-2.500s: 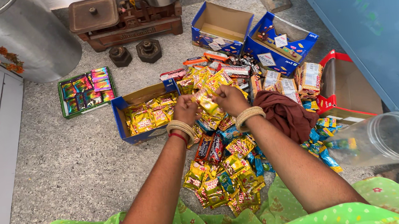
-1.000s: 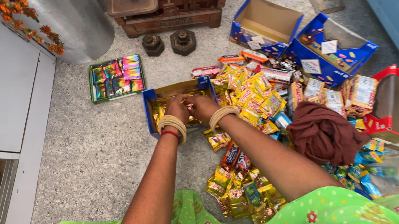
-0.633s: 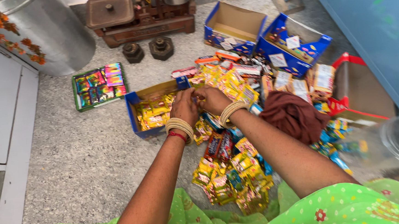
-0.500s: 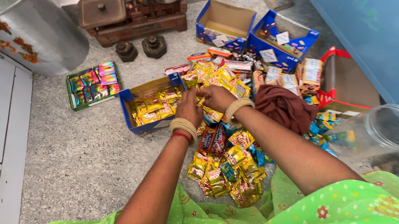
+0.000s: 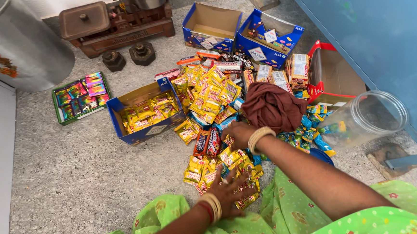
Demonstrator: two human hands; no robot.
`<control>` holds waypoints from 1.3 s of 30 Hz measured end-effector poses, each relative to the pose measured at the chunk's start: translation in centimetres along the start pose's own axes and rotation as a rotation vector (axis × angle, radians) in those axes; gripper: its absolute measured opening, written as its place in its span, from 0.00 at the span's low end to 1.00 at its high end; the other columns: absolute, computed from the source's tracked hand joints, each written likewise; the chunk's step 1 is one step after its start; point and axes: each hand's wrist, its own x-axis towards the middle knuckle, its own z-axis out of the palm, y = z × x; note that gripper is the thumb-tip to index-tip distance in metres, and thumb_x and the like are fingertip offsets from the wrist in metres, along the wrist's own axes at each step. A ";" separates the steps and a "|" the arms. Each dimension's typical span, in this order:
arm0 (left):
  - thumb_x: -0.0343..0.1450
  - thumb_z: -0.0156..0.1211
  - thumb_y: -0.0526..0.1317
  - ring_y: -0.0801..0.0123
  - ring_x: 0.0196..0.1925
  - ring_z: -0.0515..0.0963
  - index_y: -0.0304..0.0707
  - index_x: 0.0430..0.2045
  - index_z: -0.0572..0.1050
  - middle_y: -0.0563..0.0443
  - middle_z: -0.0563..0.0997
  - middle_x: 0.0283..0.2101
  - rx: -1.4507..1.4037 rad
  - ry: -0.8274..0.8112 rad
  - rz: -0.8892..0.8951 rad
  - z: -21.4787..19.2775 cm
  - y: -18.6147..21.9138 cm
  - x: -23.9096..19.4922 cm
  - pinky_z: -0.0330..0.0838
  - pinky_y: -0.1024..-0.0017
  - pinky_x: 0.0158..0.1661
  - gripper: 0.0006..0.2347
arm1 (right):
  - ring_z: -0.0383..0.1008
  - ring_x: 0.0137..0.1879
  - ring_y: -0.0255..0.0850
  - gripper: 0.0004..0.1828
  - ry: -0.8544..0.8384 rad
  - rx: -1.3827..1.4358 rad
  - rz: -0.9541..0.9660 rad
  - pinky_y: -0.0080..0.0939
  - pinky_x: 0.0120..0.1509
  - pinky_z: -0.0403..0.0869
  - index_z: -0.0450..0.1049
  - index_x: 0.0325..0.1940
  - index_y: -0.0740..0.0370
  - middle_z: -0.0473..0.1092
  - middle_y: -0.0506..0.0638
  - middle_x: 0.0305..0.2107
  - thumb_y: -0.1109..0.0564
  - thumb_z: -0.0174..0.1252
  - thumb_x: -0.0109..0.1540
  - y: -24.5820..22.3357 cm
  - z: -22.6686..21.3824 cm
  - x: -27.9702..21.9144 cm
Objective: The person sits on the floor and sorts yellow snack packets from a large pile into a blue cardboard box. They pick up packets one by one and place them neatly inside the box.
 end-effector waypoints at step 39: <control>0.70 0.58 0.37 0.53 0.61 0.75 0.60 0.52 0.77 0.54 0.72 0.63 -0.081 0.333 -0.241 -9.2 -23.6 12.6 0.72 0.54 0.56 0.16 | 0.72 0.47 0.54 0.06 0.601 -0.116 -0.124 0.54 0.50 0.72 0.76 0.35 0.54 0.69 0.56 0.36 0.52 0.65 0.60 -5.5 2.2 1.5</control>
